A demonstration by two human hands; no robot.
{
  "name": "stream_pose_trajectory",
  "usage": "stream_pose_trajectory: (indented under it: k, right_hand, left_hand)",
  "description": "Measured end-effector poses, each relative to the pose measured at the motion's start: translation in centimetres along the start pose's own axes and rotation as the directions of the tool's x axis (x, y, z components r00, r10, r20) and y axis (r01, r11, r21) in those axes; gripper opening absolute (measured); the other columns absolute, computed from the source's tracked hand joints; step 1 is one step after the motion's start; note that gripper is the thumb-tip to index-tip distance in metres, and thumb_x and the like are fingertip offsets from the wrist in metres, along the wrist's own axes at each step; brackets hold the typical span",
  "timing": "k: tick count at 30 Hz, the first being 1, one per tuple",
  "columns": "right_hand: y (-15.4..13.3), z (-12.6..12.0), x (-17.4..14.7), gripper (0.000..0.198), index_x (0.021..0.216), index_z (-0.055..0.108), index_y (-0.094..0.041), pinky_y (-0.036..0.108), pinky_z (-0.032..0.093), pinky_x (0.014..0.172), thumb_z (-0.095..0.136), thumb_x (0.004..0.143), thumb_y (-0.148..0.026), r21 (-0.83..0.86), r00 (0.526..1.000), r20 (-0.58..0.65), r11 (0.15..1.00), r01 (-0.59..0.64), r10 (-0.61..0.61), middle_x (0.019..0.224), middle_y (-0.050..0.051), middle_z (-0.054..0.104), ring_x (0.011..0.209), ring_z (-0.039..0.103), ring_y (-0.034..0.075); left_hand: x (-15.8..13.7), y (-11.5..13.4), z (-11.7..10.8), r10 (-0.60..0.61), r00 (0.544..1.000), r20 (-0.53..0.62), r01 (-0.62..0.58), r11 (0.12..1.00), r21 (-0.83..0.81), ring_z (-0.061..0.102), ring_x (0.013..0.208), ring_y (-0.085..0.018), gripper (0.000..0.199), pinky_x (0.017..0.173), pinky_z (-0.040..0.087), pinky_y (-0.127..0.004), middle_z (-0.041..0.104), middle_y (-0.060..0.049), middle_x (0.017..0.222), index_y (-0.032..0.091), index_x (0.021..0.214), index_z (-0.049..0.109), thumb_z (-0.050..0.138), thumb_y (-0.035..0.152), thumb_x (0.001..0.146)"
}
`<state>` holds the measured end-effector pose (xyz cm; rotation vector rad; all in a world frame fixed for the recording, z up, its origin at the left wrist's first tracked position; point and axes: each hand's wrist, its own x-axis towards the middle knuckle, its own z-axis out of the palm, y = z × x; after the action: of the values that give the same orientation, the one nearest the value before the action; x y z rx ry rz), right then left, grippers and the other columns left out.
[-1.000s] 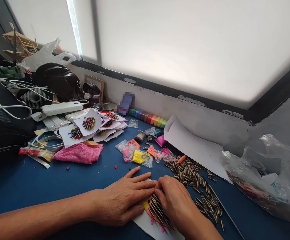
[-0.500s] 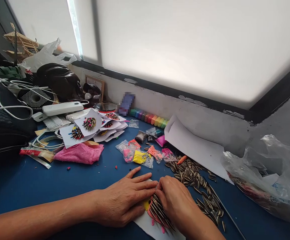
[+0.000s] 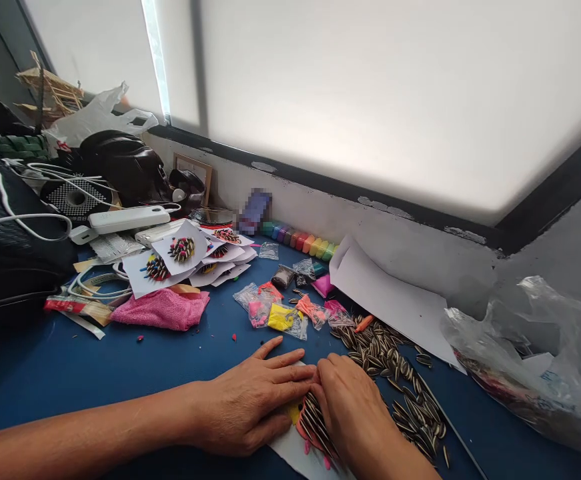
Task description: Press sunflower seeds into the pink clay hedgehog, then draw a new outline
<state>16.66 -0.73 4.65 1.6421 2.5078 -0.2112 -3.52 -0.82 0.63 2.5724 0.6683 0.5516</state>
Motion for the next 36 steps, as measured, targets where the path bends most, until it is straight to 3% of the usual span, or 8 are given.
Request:
stream_pose_trajectory:
  k: [10,18,27,36]
  right_hand:
    - [1.7,-0.6,-1.2,0.025,0.075,0.054,-0.021,0.035,0.045,0.073,0.036,0.091,-0.026,0.101,0.996,0.032,0.991,-0.083,0.08,0.083,0.007,0.064,0.078,0.06,0.021]
    - [1.0,-0.6,-1.4,0.027,0.075,0.061,-0.021,0.032,0.045,0.07,0.038,0.089,-0.023,0.047,0.993,0.056,0.993,-0.106,0.104,0.083,0.007,0.068,0.077,0.063,0.021]
    - [0.6,-1.0,-1.0,0.028,0.073,0.058,-0.021,0.032,0.041,0.069,0.036,0.091,-0.022,0.015,0.982,0.118,0.989,-0.148,0.145,0.083,0.008,0.067,0.077,0.062,0.021]
    - [0.5,-1.1,-1.2,0.029,0.071,0.05,-0.022,0.03,0.036,0.063,0.031,0.093,-0.026,0.146,0.974,0.141,0.97,-0.195,0.175,0.076,0.005,0.066,0.07,0.059,0.019]
  left_hand:
    - [-0.1,0.0,-0.1,0.008,1.0,-0.006,-0.008,1.0,0.007,0.035,0.139,-0.029,0.04,0.116,0.013,-0.054,0.047,-0.007,0.145,0.021,0.136,0.045,0.043,0.03,0.096]
    - [-0.2,-0.2,0.2,0.011,1.0,-0.002,-0.011,1.0,0.009,0.033,0.14,-0.029,0.041,0.117,0.012,-0.053,0.045,-0.008,0.146,0.02,0.135,0.045,0.044,0.031,0.096]
    - [-0.2,-0.1,0.1,0.012,1.0,-0.012,-0.012,1.0,0.0,0.035,0.139,-0.03,0.04,0.116,0.014,-0.054,0.047,-0.008,0.145,0.021,0.133,0.047,0.044,0.031,0.095]
    - [-0.2,-0.1,0.1,0.011,1.0,0.001,-0.011,1.0,-0.013,0.033,0.14,-0.031,0.041,0.116,0.013,-0.055,0.046,-0.008,0.146,0.021,0.135,0.045,0.045,0.029,0.094]
